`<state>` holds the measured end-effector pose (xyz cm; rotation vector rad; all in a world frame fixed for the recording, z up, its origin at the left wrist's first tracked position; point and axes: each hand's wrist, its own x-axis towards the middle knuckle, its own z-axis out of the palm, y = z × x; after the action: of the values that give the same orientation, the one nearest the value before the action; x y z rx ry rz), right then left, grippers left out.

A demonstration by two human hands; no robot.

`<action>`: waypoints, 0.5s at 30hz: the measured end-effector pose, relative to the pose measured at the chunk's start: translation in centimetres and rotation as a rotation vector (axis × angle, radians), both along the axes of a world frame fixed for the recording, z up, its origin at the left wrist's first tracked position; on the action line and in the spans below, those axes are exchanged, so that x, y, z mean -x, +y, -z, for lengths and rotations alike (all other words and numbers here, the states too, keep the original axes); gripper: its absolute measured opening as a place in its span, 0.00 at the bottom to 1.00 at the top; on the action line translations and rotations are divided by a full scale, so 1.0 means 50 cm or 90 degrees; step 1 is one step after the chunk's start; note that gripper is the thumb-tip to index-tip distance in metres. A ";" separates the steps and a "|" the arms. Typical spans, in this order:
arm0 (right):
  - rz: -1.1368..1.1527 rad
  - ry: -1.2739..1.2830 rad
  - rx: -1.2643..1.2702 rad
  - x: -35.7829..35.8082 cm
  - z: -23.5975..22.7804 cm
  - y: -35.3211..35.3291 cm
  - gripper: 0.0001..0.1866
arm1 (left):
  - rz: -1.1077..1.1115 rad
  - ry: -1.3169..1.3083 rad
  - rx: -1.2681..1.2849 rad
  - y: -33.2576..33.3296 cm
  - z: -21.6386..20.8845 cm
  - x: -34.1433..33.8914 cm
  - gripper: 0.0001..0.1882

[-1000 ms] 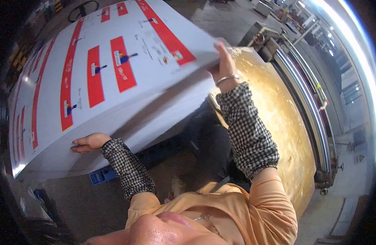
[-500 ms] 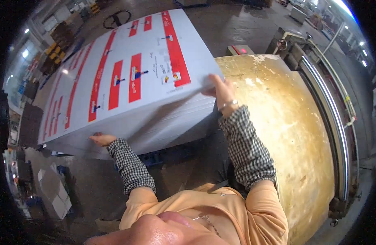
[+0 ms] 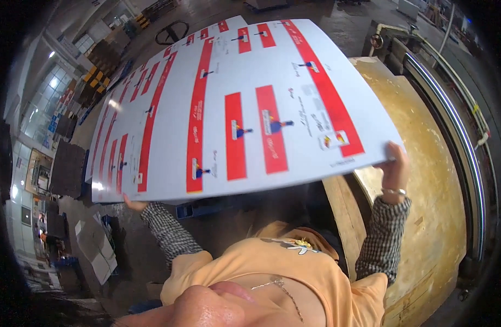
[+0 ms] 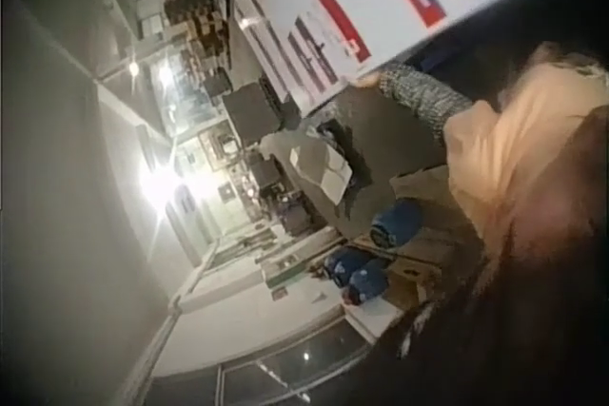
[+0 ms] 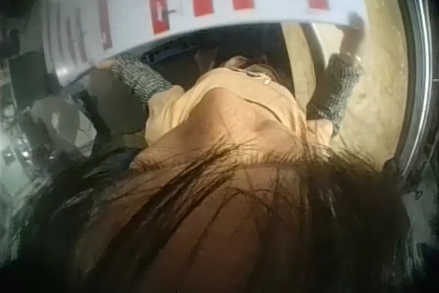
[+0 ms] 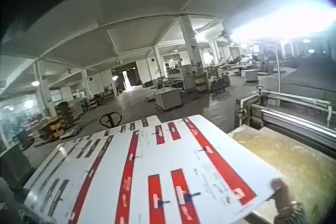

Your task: Manually feeding large printed paper sheets from a stack into an industrial roller machine.

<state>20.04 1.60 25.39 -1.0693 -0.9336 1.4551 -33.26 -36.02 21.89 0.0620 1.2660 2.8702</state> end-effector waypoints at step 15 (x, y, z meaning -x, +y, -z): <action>0.254 -0.020 0.100 -0.404 0.114 -0.290 0.13 | 0.227 -0.035 0.082 0.102 -0.207 -0.293 0.29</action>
<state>40.26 -12.91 19.67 -1.3116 -0.5895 1.1941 -18.59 -30.90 32.24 0.1855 1.2771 2.4706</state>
